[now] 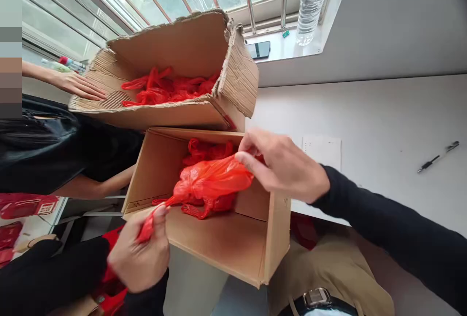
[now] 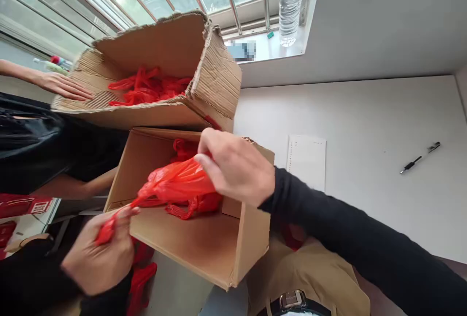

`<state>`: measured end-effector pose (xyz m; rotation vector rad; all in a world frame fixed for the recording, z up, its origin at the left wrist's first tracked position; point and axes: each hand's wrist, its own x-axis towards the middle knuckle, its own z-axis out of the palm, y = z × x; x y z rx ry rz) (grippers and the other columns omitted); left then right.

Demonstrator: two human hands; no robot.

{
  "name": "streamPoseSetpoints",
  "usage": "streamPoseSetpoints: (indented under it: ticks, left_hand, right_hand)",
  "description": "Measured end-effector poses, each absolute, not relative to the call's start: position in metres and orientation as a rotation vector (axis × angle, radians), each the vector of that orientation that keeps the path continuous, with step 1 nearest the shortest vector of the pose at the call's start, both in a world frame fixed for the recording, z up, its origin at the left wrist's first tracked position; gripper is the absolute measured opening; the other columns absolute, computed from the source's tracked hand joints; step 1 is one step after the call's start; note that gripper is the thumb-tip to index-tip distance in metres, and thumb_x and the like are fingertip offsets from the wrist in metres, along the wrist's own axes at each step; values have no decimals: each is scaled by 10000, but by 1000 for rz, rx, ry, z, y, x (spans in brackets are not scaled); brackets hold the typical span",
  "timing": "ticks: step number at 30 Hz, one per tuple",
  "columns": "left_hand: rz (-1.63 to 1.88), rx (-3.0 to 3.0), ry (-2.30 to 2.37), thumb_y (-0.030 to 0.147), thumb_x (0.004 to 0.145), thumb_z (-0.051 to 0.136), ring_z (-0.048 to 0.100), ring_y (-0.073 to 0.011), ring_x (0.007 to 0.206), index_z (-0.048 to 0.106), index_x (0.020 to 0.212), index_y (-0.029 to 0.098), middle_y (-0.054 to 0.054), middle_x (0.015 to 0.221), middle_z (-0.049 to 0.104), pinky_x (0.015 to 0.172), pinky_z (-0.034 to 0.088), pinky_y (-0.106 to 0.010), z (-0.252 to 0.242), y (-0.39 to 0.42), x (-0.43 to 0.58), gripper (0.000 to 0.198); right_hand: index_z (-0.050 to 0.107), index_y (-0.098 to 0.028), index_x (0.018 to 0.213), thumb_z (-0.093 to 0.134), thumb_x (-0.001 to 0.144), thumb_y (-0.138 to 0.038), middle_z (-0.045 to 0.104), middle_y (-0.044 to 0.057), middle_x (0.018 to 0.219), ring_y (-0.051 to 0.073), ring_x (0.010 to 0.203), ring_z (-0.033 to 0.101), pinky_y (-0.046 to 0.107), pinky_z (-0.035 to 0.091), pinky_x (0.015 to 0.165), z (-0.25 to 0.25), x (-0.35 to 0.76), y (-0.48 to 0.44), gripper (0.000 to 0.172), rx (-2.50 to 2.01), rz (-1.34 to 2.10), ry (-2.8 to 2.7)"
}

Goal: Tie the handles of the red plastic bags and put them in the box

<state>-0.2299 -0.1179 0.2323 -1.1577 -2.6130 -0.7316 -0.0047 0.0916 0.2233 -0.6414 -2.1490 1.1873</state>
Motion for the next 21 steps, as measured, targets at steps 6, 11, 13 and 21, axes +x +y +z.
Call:
streamPoseSetpoints:
  ticks: [6,11,13,21]
  left_hand:
    - [-605,-1494,-3023,426,905,560,520,-117,596,590,719,189,42,619,563,624,397,-221,157,-127,-248,303]
    - [-277,-1927,-3086,388,939,484,529,-139,628,564,734,202,24,672,582,619,369,-238,120,-107,-243,289]
    - [-22,-2123,-3034,338,941,469,606,-179,706,602,767,207,-16,747,658,645,392,-260,111,-90,-241,255]
    - [-857,-1519,-2706,378,903,565,679,-245,1082,626,1222,287,-14,1244,697,996,504,-424,156,-112,-252,337]
  right_hand:
    - [529,-186,854,527,940,-199,621,31,839,176,772,548,322,404,748,185,-10,84,87,-817,871,-2472]
    - [590,-176,824,490,937,-197,631,105,921,270,943,548,452,382,910,162,-17,82,153,-832,508,-2826]
    - [610,-173,788,505,925,-189,629,117,920,278,948,547,481,378,953,156,-21,81,174,-810,450,-2916]
    - [548,-201,1330,509,973,-271,550,123,1363,298,1279,465,516,350,1123,141,12,65,366,-855,541,-2467]
